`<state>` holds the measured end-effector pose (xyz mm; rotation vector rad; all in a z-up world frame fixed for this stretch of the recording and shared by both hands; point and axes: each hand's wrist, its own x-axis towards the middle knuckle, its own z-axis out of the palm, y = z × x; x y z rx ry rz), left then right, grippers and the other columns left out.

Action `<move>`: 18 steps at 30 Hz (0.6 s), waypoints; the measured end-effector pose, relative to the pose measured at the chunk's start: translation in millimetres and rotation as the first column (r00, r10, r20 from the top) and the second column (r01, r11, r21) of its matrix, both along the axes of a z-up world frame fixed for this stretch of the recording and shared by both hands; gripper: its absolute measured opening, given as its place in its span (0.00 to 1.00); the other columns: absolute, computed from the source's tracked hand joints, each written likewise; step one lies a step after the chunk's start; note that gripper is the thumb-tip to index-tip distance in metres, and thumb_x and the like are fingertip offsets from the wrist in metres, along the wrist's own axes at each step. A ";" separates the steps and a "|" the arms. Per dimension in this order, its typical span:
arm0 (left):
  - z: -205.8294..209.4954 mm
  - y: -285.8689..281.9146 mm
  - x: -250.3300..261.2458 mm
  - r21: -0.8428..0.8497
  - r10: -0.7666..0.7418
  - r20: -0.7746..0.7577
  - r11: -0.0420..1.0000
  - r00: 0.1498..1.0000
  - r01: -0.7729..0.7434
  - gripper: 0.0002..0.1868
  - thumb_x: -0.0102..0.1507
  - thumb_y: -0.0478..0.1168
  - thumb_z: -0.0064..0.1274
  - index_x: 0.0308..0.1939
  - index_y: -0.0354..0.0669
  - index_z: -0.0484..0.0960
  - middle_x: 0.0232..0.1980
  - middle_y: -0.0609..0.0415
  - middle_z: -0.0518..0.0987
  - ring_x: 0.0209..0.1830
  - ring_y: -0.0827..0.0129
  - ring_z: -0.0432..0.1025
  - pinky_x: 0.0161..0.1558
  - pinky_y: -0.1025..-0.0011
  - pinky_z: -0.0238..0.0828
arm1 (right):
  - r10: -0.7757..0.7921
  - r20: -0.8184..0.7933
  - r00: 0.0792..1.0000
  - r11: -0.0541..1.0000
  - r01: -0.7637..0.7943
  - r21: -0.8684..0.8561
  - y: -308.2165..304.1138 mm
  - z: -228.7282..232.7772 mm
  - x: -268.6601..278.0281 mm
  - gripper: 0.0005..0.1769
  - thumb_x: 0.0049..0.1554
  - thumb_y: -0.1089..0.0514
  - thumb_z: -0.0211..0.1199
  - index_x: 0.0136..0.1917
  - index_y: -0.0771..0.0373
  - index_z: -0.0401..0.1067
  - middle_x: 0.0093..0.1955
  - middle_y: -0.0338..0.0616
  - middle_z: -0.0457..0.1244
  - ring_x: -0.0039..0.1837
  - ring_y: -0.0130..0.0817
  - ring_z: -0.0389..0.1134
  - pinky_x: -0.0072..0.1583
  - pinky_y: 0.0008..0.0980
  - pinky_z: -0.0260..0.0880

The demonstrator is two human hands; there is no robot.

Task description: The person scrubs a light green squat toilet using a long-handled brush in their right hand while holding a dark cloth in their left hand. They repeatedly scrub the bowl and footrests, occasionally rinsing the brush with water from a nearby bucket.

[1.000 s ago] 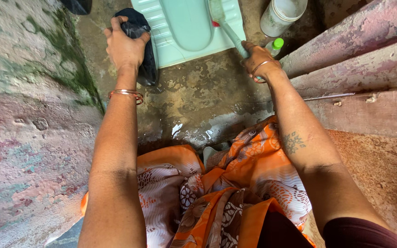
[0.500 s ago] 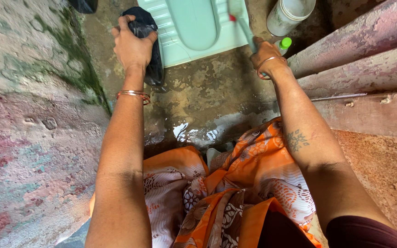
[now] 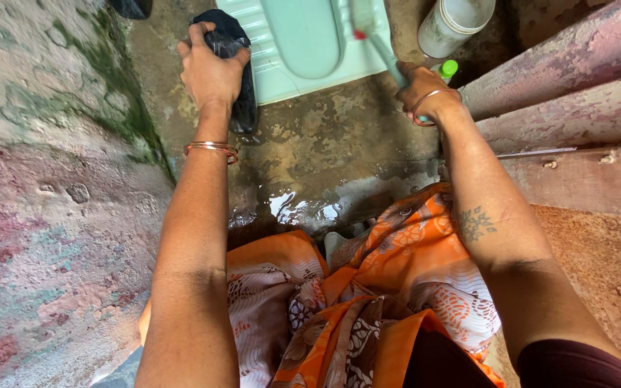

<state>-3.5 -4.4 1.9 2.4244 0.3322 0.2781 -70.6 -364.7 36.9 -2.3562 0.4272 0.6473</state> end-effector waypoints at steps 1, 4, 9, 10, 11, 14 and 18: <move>0.5 0.5 0.0 -0.001 0.000 0.004 1.000 1.000 0.000 0.36 0.52 0.54 0.74 0.59 0.60 0.71 0.60 0.45 0.72 0.53 0.41 0.77 0.54 0.47 0.75 | -0.015 -0.007 1.000 1.000 0.015 0.012 -0.9 2.5 -1.8 0.35 0.60 0.63 0.59 0.79 0.50 0.59 0.35 0.47 0.66 0.31 0.33 0.65 0.30 0.33 0.66; 1.2 1.0 -1.2 -0.008 0.008 -0.003 1.000 1.000 -0.008 0.36 0.52 0.54 0.74 0.59 0.60 0.71 0.60 0.46 0.72 0.53 0.42 0.77 0.55 0.48 0.76 | -0.043 -0.011 0.999 0.999 0.043 -0.011 -2.3 8.2 -5.6 0.37 0.59 0.65 0.58 0.79 0.47 0.59 0.36 0.45 0.66 0.31 0.32 0.66 0.31 0.32 0.67; 5.8 -1.8 -0.5 -0.006 0.023 -0.060 1.000 0.998 -0.024 0.36 0.53 0.54 0.73 0.60 0.60 0.71 0.61 0.47 0.72 0.53 0.46 0.77 0.54 0.50 0.77 | 0.048 -0.035 0.998 0.991 -0.052 -0.125 -12.5 13.9 -9.1 0.34 0.60 0.64 0.60 0.78 0.56 0.59 0.35 0.48 0.67 0.31 0.33 0.67 0.31 0.31 0.65; 6.6 -2.3 0.3 -0.006 0.019 -0.050 1.000 0.999 -0.019 0.36 0.52 0.54 0.73 0.60 0.60 0.71 0.61 0.47 0.72 0.53 0.45 0.77 0.54 0.50 0.77 | 0.033 -0.030 0.999 0.998 -0.034 -0.058 -15.4 13.9 -9.7 0.35 0.59 0.65 0.59 0.78 0.53 0.60 0.34 0.49 0.66 0.31 0.34 0.66 0.31 0.33 0.64; 6.6 -1.5 -0.2 -0.004 0.015 -0.045 1.000 0.999 -0.015 0.36 0.52 0.54 0.74 0.60 0.60 0.71 0.61 0.47 0.72 0.53 0.45 0.77 0.55 0.50 0.76 | 0.018 -0.030 0.999 1.000 -0.018 0.011 -17.7 12.9 -11.7 0.37 0.58 0.66 0.58 0.79 0.51 0.60 0.34 0.49 0.66 0.30 0.35 0.65 0.31 0.35 0.64; 5.1 0.5 -1.3 0.006 0.017 -0.032 1.000 0.999 -0.017 0.36 0.52 0.53 0.74 0.59 0.59 0.72 0.60 0.46 0.73 0.54 0.45 0.77 0.56 0.50 0.75 | 0.039 -0.035 0.999 0.999 -0.040 -0.028 -21.3 8.9 -15.2 0.35 0.58 0.64 0.58 0.78 0.51 0.61 0.34 0.49 0.66 0.31 0.36 0.66 0.32 0.38 0.65; 4.1 0.9 1.1 0.001 0.018 -0.035 1.000 0.999 -0.018 0.35 0.52 0.53 0.74 0.59 0.59 0.72 0.60 0.47 0.73 0.54 0.45 0.77 0.57 0.50 0.74 | 0.147 0.002 0.989 0.953 -0.141 -0.267 -19.7 11.5 -15.0 0.32 0.59 0.64 0.58 0.76 0.58 0.63 0.33 0.50 0.68 0.33 0.35 0.69 0.37 0.35 0.67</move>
